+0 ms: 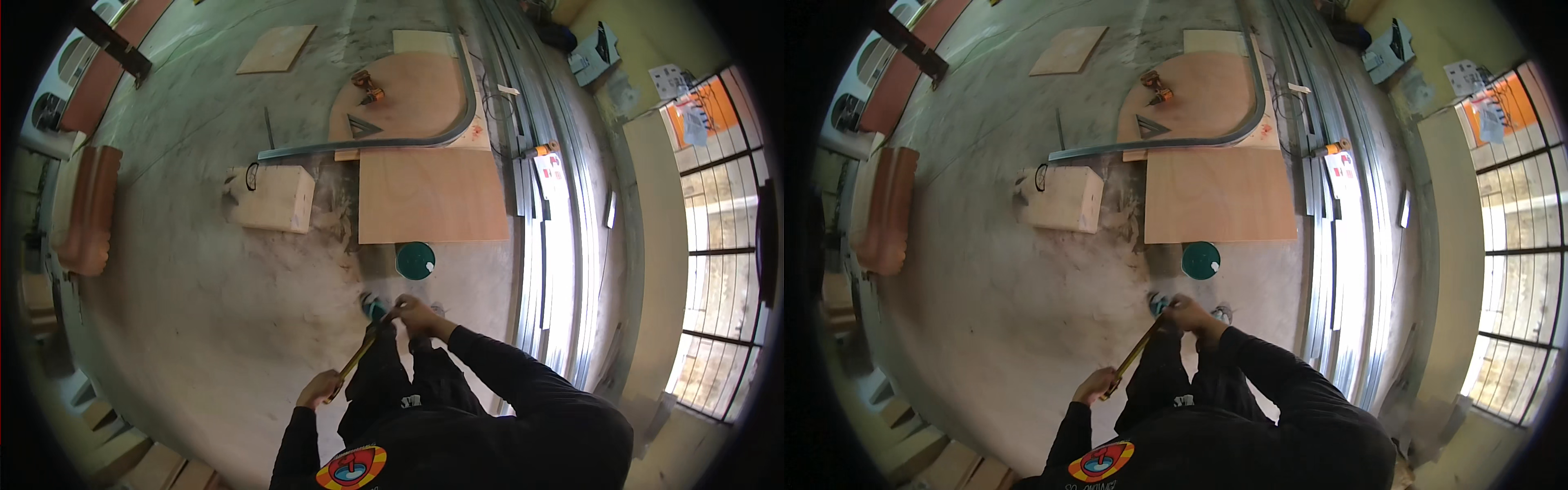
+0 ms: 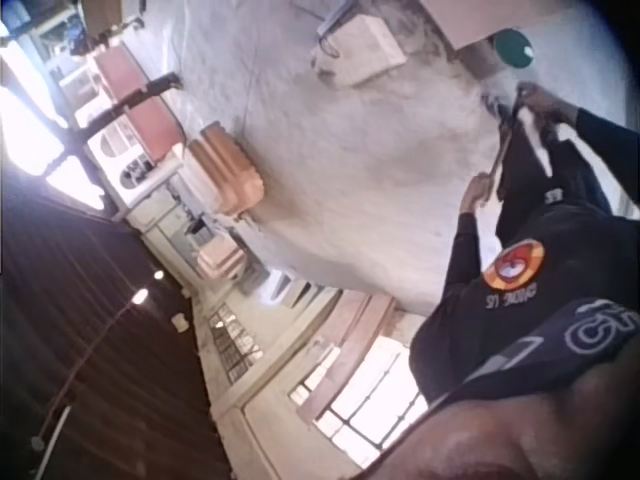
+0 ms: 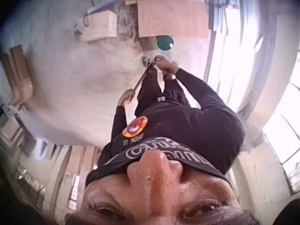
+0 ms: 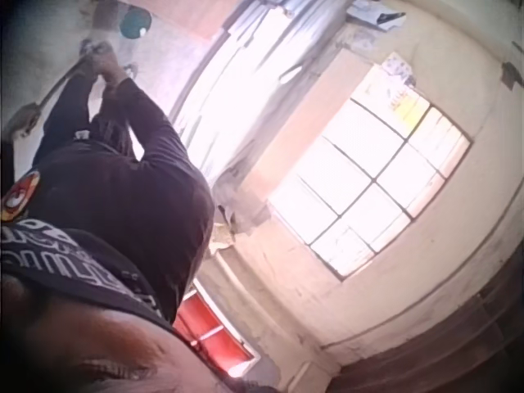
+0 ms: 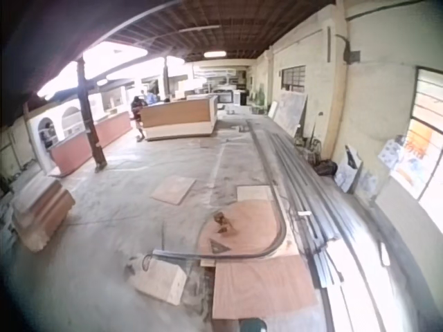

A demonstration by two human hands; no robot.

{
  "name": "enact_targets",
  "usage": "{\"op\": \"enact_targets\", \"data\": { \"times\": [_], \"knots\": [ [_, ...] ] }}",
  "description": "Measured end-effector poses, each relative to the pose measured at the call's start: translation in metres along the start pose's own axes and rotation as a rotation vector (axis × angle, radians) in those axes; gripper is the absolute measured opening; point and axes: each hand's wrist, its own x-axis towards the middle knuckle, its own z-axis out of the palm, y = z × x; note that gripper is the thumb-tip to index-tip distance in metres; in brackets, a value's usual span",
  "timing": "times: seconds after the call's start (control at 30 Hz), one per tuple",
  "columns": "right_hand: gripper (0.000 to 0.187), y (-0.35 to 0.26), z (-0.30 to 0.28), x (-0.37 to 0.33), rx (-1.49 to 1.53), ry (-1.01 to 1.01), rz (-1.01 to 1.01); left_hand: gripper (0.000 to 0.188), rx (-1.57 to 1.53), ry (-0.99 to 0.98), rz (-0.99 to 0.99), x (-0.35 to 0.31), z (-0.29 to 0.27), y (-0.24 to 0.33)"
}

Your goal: Using a yellow measuring tape to measure the length of a curved metal profile on a workshop floor.

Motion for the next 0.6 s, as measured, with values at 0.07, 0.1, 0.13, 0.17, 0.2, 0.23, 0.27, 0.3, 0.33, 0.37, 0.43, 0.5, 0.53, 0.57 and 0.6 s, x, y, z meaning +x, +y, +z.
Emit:
{"op": "enact_targets", "data": {
  "times": [0.07, 0.1, 0.13, 0.17, 0.2, 0.23, 0.27, 0.3, 0.33, 0.37, 0.43, 0.5, 0.53, 0.57, 0.6],
  "knots": [
    [0.010, 0.001, -0.002, 0.011, 0.396, 0.177, 0.189, 0.018, 0.072, -0.122, -0.173, -0.027, -0.014, -0.052],
    [0.013, 0.010, -0.024, 0.014, 0.335, 0.291, 0.220, 0.021, -0.032, -0.159, -0.256, -0.041, -0.026, -0.058],
    [0.016, 0.049, -0.060, 0.020, -0.118, 0.326, -0.045, 0.025, -0.127, -0.199, -0.333, -0.056, -0.040, -0.060],
    [0.015, 0.050, -0.071, 0.020, -0.024, 0.342, -0.190, 0.029, -0.149, -0.252, -0.376, -0.076, -0.048, -0.095],
    [0.018, -0.003, -0.067, 0.015, 0.581, 0.421, 0.107, 0.032, -0.192, -0.292, -0.433, -0.097, -0.055, -0.135],
    [0.015, -0.017, -0.081, 0.011, 0.583, 0.551, 0.078, 0.032, -0.191, -0.316, -0.403, -0.105, -0.072, -0.146],
    [0.013, -0.027, -0.084, 0.009, 0.586, 0.665, 0.054, 0.032, -0.200, -0.335, -0.384, -0.118, -0.088, -0.161],
    [0.011, -0.048, -0.070, 0.012, 0.610, 0.696, 0.067, 0.033, -0.258, -0.289, -0.373, -0.130, -0.096, -0.194],
    [0.013, -0.068, -0.061, 0.016, 0.627, 0.740, 0.078, 0.033, -0.269, -0.269, -0.352, -0.143, -0.113, -0.191],
    [0.013, -0.076, -0.041, 0.029, 0.617, 0.731, 0.062, 0.034, -0.238, -0.225, -0.337, -0.142, -0.134, -0.199],
    [0.019, -0.087, 0.001, 0.053, 0.831, 0.717, 0.050, 0.035, -0.179, -0.126, -0.338, -0.145, -0.168, -0.200],
    [0.025, -0.089, 0.051, 0.088, 1.098, 0.510, 0.063, 0.037, -0.138, -0.046, -0.316, -0.149, -0.208, -0.216],
    [0.028, -0.094, 0.086, 0.105, 1.084, 0.468, 0.044, 0.037, -0.155, -0.020, -0.309, -0.150, -0.230, -0.222],
    [0.026, -0.102, 0.117, 0.113, 1.204, 0.403, 0.126, 0.038, -0.150, 0.037, -0.255, -0.151, -0.257, -0.225],
    [0.023, -0.112, 0.147, 0.123, 1.264, 0.304, 0.219, 0.040, -0.151, 0.090, -0.199, -0.150, -0.282, -0.230]
  ]
}}
